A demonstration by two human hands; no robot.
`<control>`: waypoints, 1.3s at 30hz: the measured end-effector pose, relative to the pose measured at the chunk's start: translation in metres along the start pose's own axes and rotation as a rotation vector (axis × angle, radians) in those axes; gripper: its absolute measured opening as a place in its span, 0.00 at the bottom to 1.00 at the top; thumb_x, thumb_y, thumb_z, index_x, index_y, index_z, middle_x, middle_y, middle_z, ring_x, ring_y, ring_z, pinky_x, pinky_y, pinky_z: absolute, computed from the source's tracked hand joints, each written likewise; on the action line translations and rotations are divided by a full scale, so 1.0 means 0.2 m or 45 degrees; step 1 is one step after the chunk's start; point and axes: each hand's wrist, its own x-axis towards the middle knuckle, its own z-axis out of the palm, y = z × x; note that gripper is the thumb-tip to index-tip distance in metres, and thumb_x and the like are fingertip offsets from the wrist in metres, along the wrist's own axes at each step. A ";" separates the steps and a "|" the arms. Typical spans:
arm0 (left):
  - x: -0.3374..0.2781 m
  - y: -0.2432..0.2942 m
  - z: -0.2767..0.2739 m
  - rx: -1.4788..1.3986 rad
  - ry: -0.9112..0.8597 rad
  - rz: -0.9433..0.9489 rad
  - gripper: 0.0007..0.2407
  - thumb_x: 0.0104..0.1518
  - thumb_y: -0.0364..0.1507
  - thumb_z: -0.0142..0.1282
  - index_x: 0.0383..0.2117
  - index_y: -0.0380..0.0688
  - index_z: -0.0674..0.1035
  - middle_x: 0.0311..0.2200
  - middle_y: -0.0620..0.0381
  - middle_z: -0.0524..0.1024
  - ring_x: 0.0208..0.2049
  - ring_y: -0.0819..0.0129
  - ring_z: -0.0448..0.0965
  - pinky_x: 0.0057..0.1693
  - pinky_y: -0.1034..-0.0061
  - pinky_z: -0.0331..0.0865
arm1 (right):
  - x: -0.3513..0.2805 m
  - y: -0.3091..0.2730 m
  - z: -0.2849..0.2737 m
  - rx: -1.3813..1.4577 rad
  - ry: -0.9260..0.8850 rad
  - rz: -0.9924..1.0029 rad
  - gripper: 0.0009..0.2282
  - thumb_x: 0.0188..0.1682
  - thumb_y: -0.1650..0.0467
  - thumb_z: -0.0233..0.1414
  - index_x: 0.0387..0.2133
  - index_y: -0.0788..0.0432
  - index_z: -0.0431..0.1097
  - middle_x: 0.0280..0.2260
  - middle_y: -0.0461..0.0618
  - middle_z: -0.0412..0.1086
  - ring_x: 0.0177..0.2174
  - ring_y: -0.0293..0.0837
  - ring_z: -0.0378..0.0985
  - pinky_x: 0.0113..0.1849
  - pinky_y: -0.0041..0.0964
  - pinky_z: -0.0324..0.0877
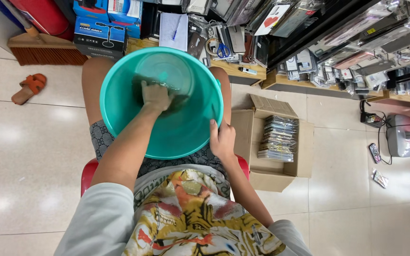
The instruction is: The person picks up a stack of packaged phone cases from a shelf, sits down, and then rinses a cloth in a bucket of water. They then use the damp cloth to wipe down and clean several individual phone cases and their packaging one by one.
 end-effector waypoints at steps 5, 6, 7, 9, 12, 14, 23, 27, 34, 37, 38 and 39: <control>-0.12 0.03 -0.04 0.064 -0.020 -0.376 0.16 0.54 0.42 0.62 0.44 0.51 0.75 0.43 0.52 0.67 0.49 0.55 0.66 0.53 0.46 0.61 | 0.00 -0.01 0.01 -0.023 0.019 -0.012 0.15 0.59 0.64 0.42 0.23 0.56 0.63 0.11 0.59 0.64 0.15 0.62 0.72 0.21 0.48 0.67; -0.13 0.06 -0.01 0.049 -0.035 -0.443 0.33 0.53 0.51 0.64 0.61 0.50 0.67 0.60 0.48 0.54 0.63 0.52 0.53 0.56 0.47 0.63 | 0.00 -0.01 0.01 -0.043 0.021 -0.013 0.14 0.58 0.64 0.42 0.23 0.56 0.63 0.11 0.59 0.63 0.15 0.63 0.72 0.21 0.48 0.67; -0.17 0.10 -0.03 0.050 -0.034 -0.442 0.33 0.53 0.51 0.64 0.61 0.50 0.67 0.60 0.48 0.54 0.63 0.52 0.53 0.56 0.47 0.63 | 0.00 -0.01 0.00 -0.043 0.023 -0.012 0.14 0.58 0.64 0.42 0.23 0.56 0.63 0.11 0.59 0.63 0.15 0.63 0.72 0.21 0.48 0.67; -0.25 0.16 -0.06 -0.132 -0.097 -0.393 0.42 0.45 0.53 0.68 0.62 0.43 0.61 0.61 0.41 0.57 0.67 0.46 0.55 0.55 0.52 0.71 | 0.00 0.00 0.00 -0.026 0.019 -0.005 0.14 0.59 0.64 0.42 0.25 0.57 0.65 0.12 0.59 0.65 0.16 0.63 0.74 0.22 0.48 0.68; -0.24 0.26 0.00 -0.113 -0.180 -0.312 0.37 0.50 0.43 0.68 0.64 0.41 0.61 0.62 0.34 0.58 0.65 0.42 0.62 0.55 0.52 0.73 | -0.01 0.02 0.00 -0.019 0.006 0.006 0.14 0.59 0.65 0.42 0.25 0.58 0.64 0.13 0.60 0.65 0.16 0.65 0.74 0.22 0.51 0.68; -0.11 0.28 0.15 -0.108 -0.198 -0.288 0.34 0.55 0.40 0.63 0.67 0.44 0.61 0.61 0.37 0.60 0.62 0.44 0.65 0.53 0.55 0.74 | 0.00 0.02 0.00 -0.028 0.013 0.001 0.14 0.59 0.64 0.42 0.25 0.58 0.64 0.12 0.60 0.65 0.17 0.65 0.74 0.22 0.51 0.68; 0.01 0.23 0.26 0.034 -0.068 0.005 0.10 0.63 0.31 0.47 0.30 0.45 0.82 0.20 0.57 0.77 0.23 0.68 0.81 0.26 0.70 0.74 | 0.00 -0.03 0.01 -0.087 0.026 -0.029 0.14 0.59 0.65 0.42 0.23 0.57 0.61 0.10 0.60 0.61 0.16 0.67 0.72 0.23 0.51 0.67; 0.00 0.22 0.20 0.175 -0.054 0.104 0.12 0.64 0.34 0.47 0.26 0.50 0.82 0.18 0.62 0.77 0.20 0.74 0.79 0.27 0.78 0.72 | 0.00 -0.05 0.01 -0.146 0.025 -0.035 0.14 0.59 0.64 0.41 0.24 0.56 0.62 0.10 0.58 0.62 0.17 0.67 0.73 0.23 0.52 0.68; -0.08 0.25 0.25 -0.493 0.001 0.360 0.21 0.64 0.25 0.46 0.65 0.36 0.68 0.56 0.26 0.71 0.49 0.37 0.81 0.47 0.50 0.81 | -0.02 0.00 0.02 -0.074 0.019 -0.081 0.14 0.59 0.65 0.39 0.24 0.57 0.61 0.09 0.57 0.60 0.13 0.62 0.70 0.21 0.46 0.66; -0.11 0.22 0.20 -0.556 0.087 0.441 0.15 0.65 0.21 0.43 0.57 0.37 0.76 0.40 0.35 0.81 0.31 0.56 0.83 0.33 0.71 0.76 | -0.02 -0.01 0.02 -0.053 0.046 -0.084 0.14 0.59 0.65 0.40 0.23 0.56 0.61 0.08 0.55 0.59 0.11 0.58 0.68 0.20 0.43 0.65; -0.13 0.22 0.16 -0.469 0.064 0.449 0.14 0.64 0.21 0.45 0.56 0.39 0.75 0.44 0.33 0.78 0.34 0.52 0.84 0.35 0.66 0.78 | -0.02 0.00 0.03 -0.060 0.039 -0.077 0.14 0.59 0.66 0.40 0.23 0.57 0.62 0.08 0.56 0.60 0.12 0.59 0.69 0.20 0.44 0.64; -0.15 0.23 0.12 -0.381 0.041 0.456 0.14 0.63 0.21 0.48 0.55 0.41 0.74 0.48 0.32 0.75 0.38 0.47 0.85 0.38 0.61 0.80 | -0.01 0.00 0.03 -0.067 0.032 -0.070 0.14 0.59 0.66 0.41 0.23 0.57 0.62 0.09 0.57 0.61 0.12 0.61 0.70 0.20 0.46 0.64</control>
